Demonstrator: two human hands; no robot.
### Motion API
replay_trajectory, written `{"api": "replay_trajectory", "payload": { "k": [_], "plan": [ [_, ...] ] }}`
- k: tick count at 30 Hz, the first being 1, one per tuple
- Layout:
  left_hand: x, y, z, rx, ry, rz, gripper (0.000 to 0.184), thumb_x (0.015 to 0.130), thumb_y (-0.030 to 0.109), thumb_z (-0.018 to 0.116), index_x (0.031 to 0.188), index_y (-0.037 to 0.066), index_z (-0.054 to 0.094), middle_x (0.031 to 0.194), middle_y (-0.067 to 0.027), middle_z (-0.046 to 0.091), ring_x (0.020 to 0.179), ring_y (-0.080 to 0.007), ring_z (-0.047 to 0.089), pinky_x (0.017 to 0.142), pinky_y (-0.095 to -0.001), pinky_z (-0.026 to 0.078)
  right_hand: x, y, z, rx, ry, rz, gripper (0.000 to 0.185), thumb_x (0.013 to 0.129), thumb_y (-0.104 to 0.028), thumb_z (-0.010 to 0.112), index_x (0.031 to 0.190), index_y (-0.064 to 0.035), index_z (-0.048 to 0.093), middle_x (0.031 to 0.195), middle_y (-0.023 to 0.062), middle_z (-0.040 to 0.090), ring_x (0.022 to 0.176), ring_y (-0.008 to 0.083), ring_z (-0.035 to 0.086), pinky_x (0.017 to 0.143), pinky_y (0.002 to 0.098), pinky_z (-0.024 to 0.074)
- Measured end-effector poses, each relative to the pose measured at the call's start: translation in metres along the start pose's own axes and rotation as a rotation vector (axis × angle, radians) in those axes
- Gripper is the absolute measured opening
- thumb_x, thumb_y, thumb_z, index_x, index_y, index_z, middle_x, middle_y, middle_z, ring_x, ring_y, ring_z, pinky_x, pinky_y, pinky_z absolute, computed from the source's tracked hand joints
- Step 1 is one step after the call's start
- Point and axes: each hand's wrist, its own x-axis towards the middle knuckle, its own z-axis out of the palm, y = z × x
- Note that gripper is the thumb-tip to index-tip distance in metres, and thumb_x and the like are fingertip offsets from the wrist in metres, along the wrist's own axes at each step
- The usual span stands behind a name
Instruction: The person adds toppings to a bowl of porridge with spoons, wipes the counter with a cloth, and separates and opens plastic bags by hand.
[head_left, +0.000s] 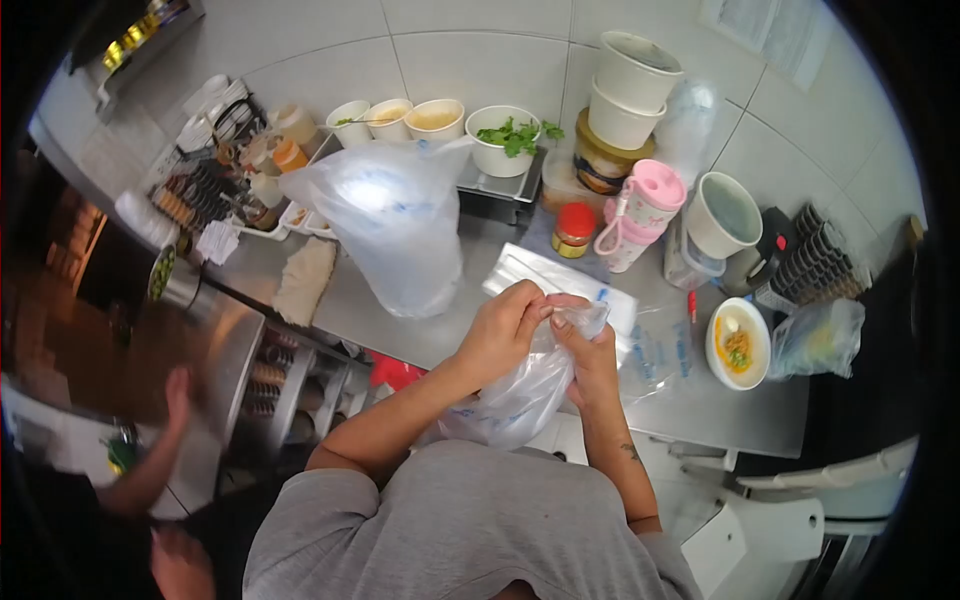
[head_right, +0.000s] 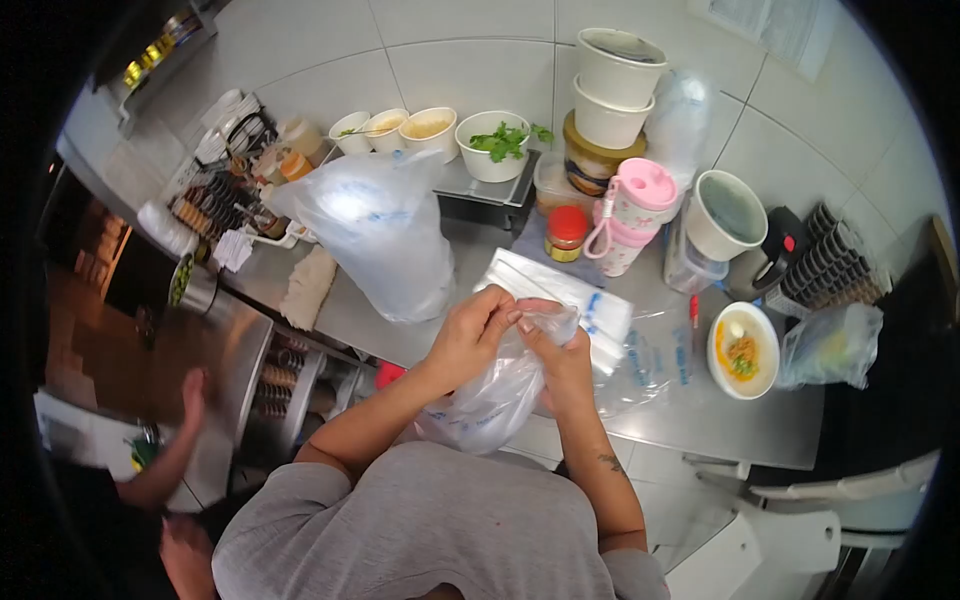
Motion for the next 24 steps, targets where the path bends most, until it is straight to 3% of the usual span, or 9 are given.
{"api": "replay_trajectory", "payload": {
  "k": [3,4,7,10,13,14,17,21,24],
  "plan": [
    [-0.007,0.03,0.047,0.036,0.092,0.028,0.008,0.086,0.007,0.056,0.084,0.0,0.052,0.073,-0.0133,0.053,0.063,-0.0272,0.052,0.057,-0.033,0.042,-0.007,-0.027,-0.049,0.061,-0.001,0.104,0.016,0.082,-0.006,0.065,0.095,-0.0022,0.058,0.091,0.003,0.06,0.082,0.0096,0.056,0.074,0.0238,0.0447],
    [-0.005,0.035,0.063,0.085,0.159,0.141,0.008,0.086,0.007,0.056,0.085,0.0,0.052,0.071,-0.0131,0.052,0.063,-0.028,0.052,0.059,-0.0322,0.042,-0.008,-0.036,-0.059,0.092,-0.033,0.114,0.015,0.081,-0.006,0.065,0.094,-0.0027,0.058,0.09,0.0025,0.06,0.081,0.0095,0.056,0.073,0.024,0.0447],
    [-0.002,0.055,0.091,0.118,0.215,0.17,0.008,0.087,0.008,0.055,0.085,0.0,0.052,0.07,-0.0105,0.053,0.062,-0.0232,0.052,0.06,-0.0311,0.042,-0.013,-0.056,-0.088,0.16,-0.117,0.146,0.017,0.078,-0.003,0.065,0.093,-0.0041,0.058,0.087,0.0012,0.059,0.078,0.0093,0.055,0.071,0.0244,0.0446],
    [-0.001,0.074,0.107,-0.111,0.11,-0.208,0.009,0.089,0.009,0.053,0.085,0.002,0.052,0.07,-0.0059,0.054,0.062,-0.016,0.051,0.062,-0.0289,0.043,-0.019,-0.061,-0.12,0.197,-0.176,0.15,0.021,0.075,-0.001,0.065,0.094,-0.0047,0.057,0.085,0.0008,0.058,0.076,0.0092,0.055,0.07,0.0242,0.0442],
    [0.016,0.076,0.124,-0.488,0.077,-0.329,0.011,0.092,0.012,0.05,0.084,0.004,0.051,0.07,-0.0021,0.053,0.063,-0.0107,0.05,0.06,-0.0265,0.044,-0.029,-0.07,-0.141,0.227,-0.175,0.131,0.026,0.072,-0.001,0.066,0.097,-0.0039,0.057,0.085,0.0019,0.059,0.073,0.0093,0.055,0.066,0.0239,0.0442],
    [0.022,0.08,0.13,-0.709,0.12,-0.401,0.012,0.093,0.014,0.049,0.084,0.006,0.049,0.065,-0.0007,0.051,0.056,-0.0098,0.05,0.051,-0.024,0.043,-0.033,-0.077,-0.149,0.202,-0.141,0.148,0.028,0.072,-0.001,0.067,0.099,-0.0033,0.057,0.085,0.0023,0.059,0.072,0.0093,0.055,0.065,0.0241,0.0443],
    [0.043,0.091,0.125,-0.891,0.208,-0.512,0.011,0.094,0.016,0.047,0.085,0.008,0.048,0.061,-0.0004,0.048,0.043,-0.0094,0.043,0.038,-0.0239,0.036,-0.042,-0.078,-0.194,0.202,-0.14,0.223,0.035,0.072,-0.003,0.068,0.104,-0.0009,0.055,0.088,0.005,0.06,0.075,0.0116,0.058,0.065,0.0264,0.047],
    [0.055,0.104,0.114,-1.096,0.194,-0.373,0.017,0.095,0.023,0.046,0.084,0.01,0.047,0.058,0.0009,0.045,0.039,-0.0066,0.037,0.035,-0.0223,0.028,-0.053,-0.074,-0.226,0.403,-0.271,0.286,0.043,0.075,-0.006,0.067,0.114,0.0,0.051,0.097,0.0082,0.061,0.087,0.0173,0.06,0.074,0.0321,0.0519],
    [0.052,0.112,0.121,-1.08,0.076,-0.446,0.02,0.093,0.029,0.049,0.086,0.01,0.051,0.057,0.0018,0.044,0.04,-0.0059,0.036,0.035,-0.0216,0.027,-0.055,-0.065,-0.237,0.507,-0.13,0.226,0.047,0.075,-0.011,0.067,0.119,-0.004,0.049,0.108,0.0101,0.059,0.096,0.0216,0.06,0.083,0.0372,0.0513]
  ]
}}
